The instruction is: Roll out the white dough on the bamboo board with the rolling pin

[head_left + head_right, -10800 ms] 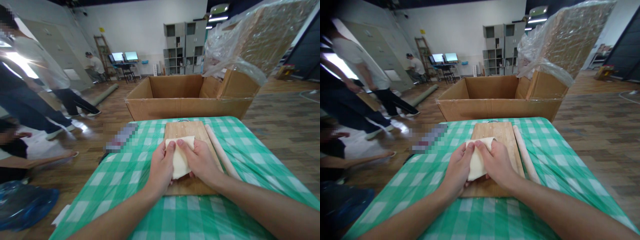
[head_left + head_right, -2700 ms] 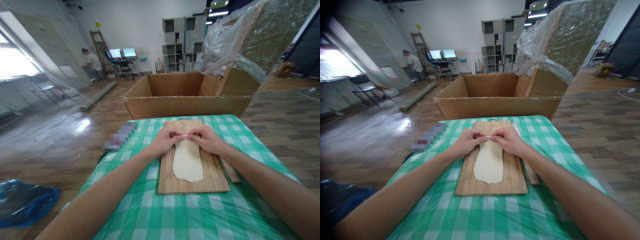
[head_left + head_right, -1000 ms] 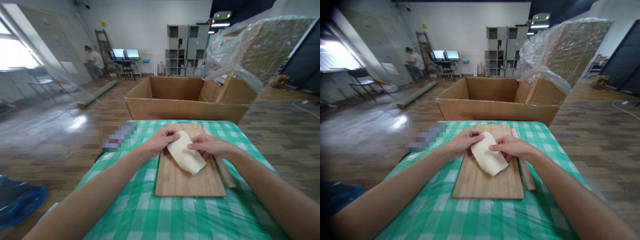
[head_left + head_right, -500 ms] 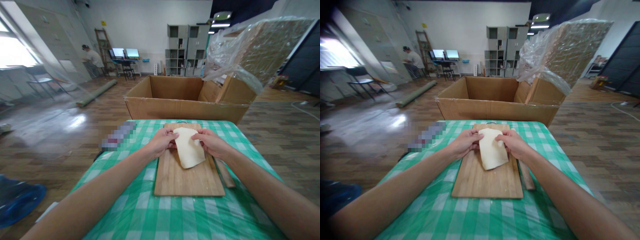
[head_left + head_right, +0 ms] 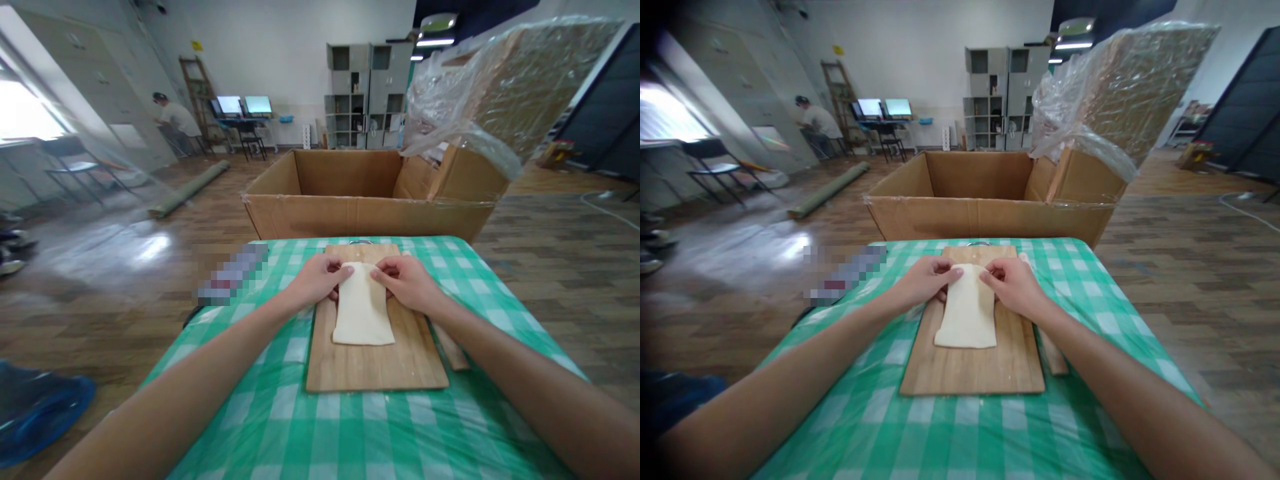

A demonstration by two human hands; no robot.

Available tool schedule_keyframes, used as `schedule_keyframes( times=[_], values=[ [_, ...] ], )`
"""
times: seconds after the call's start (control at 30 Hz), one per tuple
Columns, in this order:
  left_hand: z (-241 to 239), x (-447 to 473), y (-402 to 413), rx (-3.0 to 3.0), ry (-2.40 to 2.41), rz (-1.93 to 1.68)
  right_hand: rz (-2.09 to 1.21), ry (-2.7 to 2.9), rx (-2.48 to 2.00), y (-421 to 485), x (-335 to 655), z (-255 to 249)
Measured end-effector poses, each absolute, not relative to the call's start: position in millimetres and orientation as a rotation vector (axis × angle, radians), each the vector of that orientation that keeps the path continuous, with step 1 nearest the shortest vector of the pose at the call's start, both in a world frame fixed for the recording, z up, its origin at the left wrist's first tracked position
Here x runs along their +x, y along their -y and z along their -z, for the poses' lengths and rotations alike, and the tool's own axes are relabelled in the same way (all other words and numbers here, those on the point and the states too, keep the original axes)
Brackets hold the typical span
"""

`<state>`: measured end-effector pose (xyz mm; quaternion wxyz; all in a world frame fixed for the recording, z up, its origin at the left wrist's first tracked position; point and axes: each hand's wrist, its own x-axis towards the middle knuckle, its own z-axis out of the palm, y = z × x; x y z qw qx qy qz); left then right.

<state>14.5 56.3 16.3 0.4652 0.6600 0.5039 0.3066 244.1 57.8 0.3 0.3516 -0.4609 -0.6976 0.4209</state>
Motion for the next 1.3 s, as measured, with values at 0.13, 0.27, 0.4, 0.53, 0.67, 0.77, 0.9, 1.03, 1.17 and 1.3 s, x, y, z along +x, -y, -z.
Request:
schedule_keyframes(
  times=[0.13, 0.27, 0.4, 0.53, 0.67, 0.77, 0.9, 1.03, 1.17, 1.3],
  values=[
    [-17, 12, -60, 1.954, -1.279, -0.858, -0.706, 1.974, -1.189, -55, 244, -6],
    [-15, 14, -58, 2.081, -1.307, -0.891, -0.601, 2.035, -1.193, -52, 243, -7],
    [-14, 18, -55, 2.097, -1.213, -0.922, -0.620, 2.078, -1.168, -55, 243, -4],
    [-12, 18, -55, 2.133, -1.257, -0.938, -0.575, 2.056, -1.151, -59, 244, -2],
    [-8, 16, -57, 2.277, -1.328, -0.916, -0.379, 2.124, -1.192, -60, 244, 0],
    [-4, 14, -58, 2.389, -1.309, -0.892, -0.244, 2.240, -1.169, -61, 244, 0],
    [-4, 7, -61, 2.505, -1.220, -0.797, -0.122, 2.365, -1.175, -59, 245, -1],
    [-7, -1, -64, 2.638, -1.154, -0.656, 0.060, 2.498, -1.194, -54, 245, -4],
    [-10, -2, -64, 2.752, -1.104, -0.567, 0.043, 2.576, -1.144, -52, 245, -3],
    [-12, 0, -62, 2.861, -1.088, -0.514, -0.122, 2.542, -1.009, -55, 247, 1]
  ],
)
